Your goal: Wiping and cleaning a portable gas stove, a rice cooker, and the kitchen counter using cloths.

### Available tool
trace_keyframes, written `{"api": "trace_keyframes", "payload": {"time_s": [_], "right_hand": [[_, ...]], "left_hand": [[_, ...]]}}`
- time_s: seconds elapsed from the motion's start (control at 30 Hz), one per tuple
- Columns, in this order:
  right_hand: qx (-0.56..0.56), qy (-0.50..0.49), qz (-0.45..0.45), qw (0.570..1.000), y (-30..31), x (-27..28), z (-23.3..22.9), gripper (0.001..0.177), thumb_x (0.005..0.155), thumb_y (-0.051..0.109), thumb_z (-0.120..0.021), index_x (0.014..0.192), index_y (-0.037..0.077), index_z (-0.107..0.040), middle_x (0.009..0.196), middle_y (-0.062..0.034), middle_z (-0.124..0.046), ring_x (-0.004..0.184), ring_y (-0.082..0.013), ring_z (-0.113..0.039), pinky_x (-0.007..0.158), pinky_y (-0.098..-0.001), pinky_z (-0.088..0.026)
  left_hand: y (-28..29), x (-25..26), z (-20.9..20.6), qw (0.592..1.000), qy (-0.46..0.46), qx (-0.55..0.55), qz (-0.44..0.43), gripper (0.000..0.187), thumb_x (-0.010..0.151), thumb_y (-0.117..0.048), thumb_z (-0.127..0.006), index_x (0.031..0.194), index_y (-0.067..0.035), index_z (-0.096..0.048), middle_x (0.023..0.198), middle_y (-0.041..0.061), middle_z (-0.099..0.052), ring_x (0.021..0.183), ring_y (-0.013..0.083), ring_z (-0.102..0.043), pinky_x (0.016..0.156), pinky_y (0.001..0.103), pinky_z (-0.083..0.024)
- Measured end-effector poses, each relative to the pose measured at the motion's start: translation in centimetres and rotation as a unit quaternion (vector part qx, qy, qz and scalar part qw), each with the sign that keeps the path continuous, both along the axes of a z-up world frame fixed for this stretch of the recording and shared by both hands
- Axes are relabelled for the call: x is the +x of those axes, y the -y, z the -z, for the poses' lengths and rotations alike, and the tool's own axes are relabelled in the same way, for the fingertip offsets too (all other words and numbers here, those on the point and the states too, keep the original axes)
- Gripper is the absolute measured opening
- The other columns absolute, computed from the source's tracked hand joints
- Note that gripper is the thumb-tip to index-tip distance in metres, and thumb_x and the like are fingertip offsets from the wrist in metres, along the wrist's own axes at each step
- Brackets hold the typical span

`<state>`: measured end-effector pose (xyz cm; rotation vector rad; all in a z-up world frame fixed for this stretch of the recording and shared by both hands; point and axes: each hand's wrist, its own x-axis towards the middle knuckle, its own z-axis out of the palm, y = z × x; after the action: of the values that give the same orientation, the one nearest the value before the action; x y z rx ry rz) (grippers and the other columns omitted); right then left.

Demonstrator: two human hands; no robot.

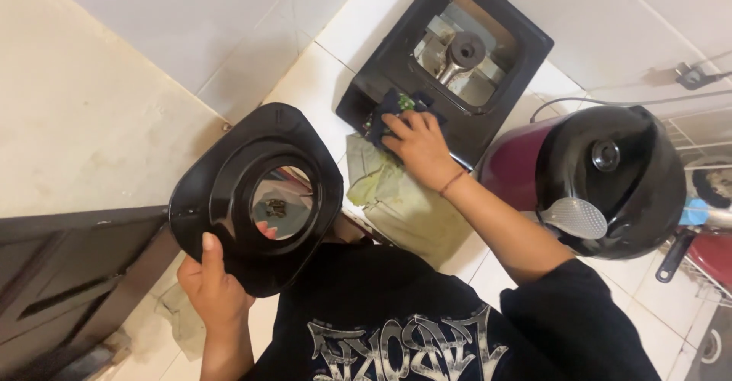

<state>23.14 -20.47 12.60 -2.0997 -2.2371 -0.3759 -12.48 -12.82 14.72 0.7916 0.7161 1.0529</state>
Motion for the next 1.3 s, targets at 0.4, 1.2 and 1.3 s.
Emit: {"api": "trace_keyframes", "payload": {"time_s": [0.4,1.2,1.3], "right_hand": [[-0.078,0.049,-0.131,0.987,-2.0,2.0,-0.2,0.015,0.077,0.019,-0.065,0.075,0.018,-0.08,0.126,0.0008,-0.065,0.117,-0.0234,-0.053,0.099,-0.0407,-0.04],[0.104,-0.001,0.118,0.988,7.9,0.7,3.4,0.044,0.079,0.009,-0.064,0.122,0.019,-0.072,0.139,-0.0131,-0.058,0.116,-0.033,-0.053,0.094,-0.0479,-0.041],[0.1,0.031,0.106,0.989,7.9,-1.1,6.7,0.047,0.085,0.013,-0.064,0.131,0.017,-0.072,0.139,-0.0154,-0.055,0.115,-0.0313,-0.053,0.093,-0.0479,-0.04]], "left_hand": [[1.1,0.3,0.0,0.999,0.041,0.018,0.0,0.041,0.115,-0.021,-0.044,0.124,0.016,-0.058,0.106,0.028,-0.071,0.091,0.0334,-0.073,0.087,0.048,-0.063],[1.3,1.4,0.5,1.0,0.001,-0.006,-0.004,0.038,0.112,-0.019,-0.048,0.12,0.015,-0.06,0.106,0.027,-0.072,0.09,0.0306,-0.073,0.085,0.041,-0.061],[1.1,1.7,1.5,1.0,0.003,0.009,-0.001,0.038,0.115,-0.02,-0.048,0.123,0.016,-0.058,0.11,0.027,-0.07,0.095,0.0298,-0.072,0.09,0.04,-0.059]]}}
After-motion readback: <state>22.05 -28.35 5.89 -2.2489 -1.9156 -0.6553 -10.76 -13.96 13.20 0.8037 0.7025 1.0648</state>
